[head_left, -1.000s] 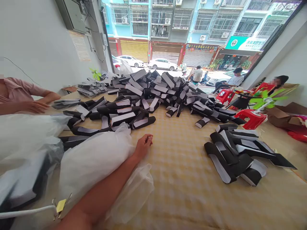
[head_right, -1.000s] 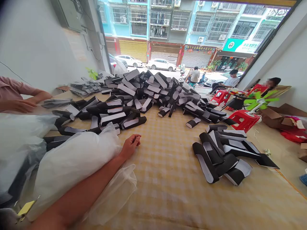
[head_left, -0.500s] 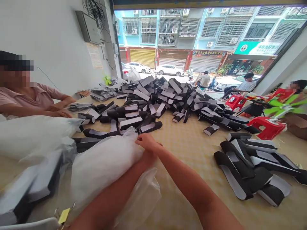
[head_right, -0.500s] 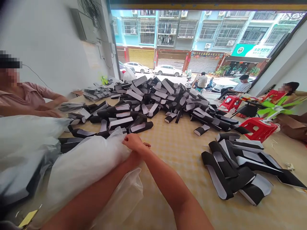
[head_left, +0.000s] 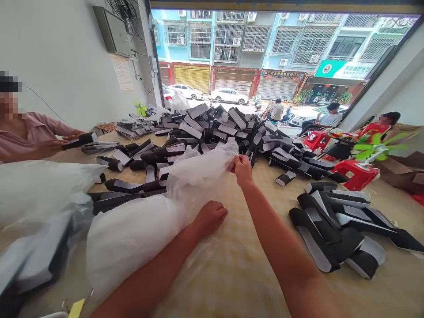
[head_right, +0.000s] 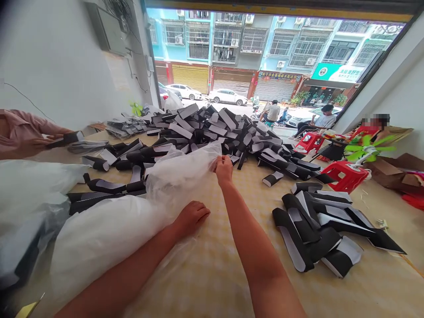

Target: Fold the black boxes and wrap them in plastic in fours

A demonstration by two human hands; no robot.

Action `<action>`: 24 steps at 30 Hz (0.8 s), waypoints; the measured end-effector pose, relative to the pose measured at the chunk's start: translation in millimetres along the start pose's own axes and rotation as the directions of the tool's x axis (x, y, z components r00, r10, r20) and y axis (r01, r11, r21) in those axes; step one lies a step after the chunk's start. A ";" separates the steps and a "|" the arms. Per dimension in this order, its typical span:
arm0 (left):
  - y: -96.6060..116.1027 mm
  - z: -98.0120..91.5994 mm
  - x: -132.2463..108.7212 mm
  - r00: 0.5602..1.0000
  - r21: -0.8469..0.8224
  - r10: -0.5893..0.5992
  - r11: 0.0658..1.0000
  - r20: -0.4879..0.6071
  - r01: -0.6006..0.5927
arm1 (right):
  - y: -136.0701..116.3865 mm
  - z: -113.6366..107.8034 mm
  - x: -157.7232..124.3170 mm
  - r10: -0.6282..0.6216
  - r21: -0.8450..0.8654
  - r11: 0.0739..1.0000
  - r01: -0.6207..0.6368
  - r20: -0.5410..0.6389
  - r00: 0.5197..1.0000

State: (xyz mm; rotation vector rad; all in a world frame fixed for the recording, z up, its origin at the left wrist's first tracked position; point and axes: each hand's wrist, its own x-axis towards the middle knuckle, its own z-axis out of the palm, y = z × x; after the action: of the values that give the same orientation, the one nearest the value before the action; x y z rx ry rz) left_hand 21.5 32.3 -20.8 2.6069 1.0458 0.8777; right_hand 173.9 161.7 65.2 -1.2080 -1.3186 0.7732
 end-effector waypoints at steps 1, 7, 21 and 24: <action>-1.1 -1.2 0.1 0.999 -0.005 0.025 1.000 -0.034 -0.025 | 4.2 -12.5 4.6 0.018 0.008 1.000 -0.017 -0.045 0.999; -6.3 -1.6 1.2 0.955 -0.059 0.015 0.998 -0.298 -0.034 | 32.1 -46.0 -5.3 0.077 -0.103 0.990 -0.093 -0.143 0.987; -13.4 -10.1 0.2 0.584 -0.329 -0.393 0.919 -0.710 0.219 | -3.4 55.0 -73.4 -0.247 -0.730 0.566 0.383 0.293 0.924; -20.4 -8.8 -0.5 0.516 -0.411 -0.480 0.877 -0.710 0.250 | 0.4 61.7 -70.0 -0.188 -0.799 0.509 0.322 0.262 0.947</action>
State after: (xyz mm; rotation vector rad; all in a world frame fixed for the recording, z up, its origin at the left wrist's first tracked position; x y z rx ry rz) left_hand 4.5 46.5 -21.8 1.5890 1.4650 1.9790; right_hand 103.4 108.7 34.9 -1.6434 -2.0538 -0.0739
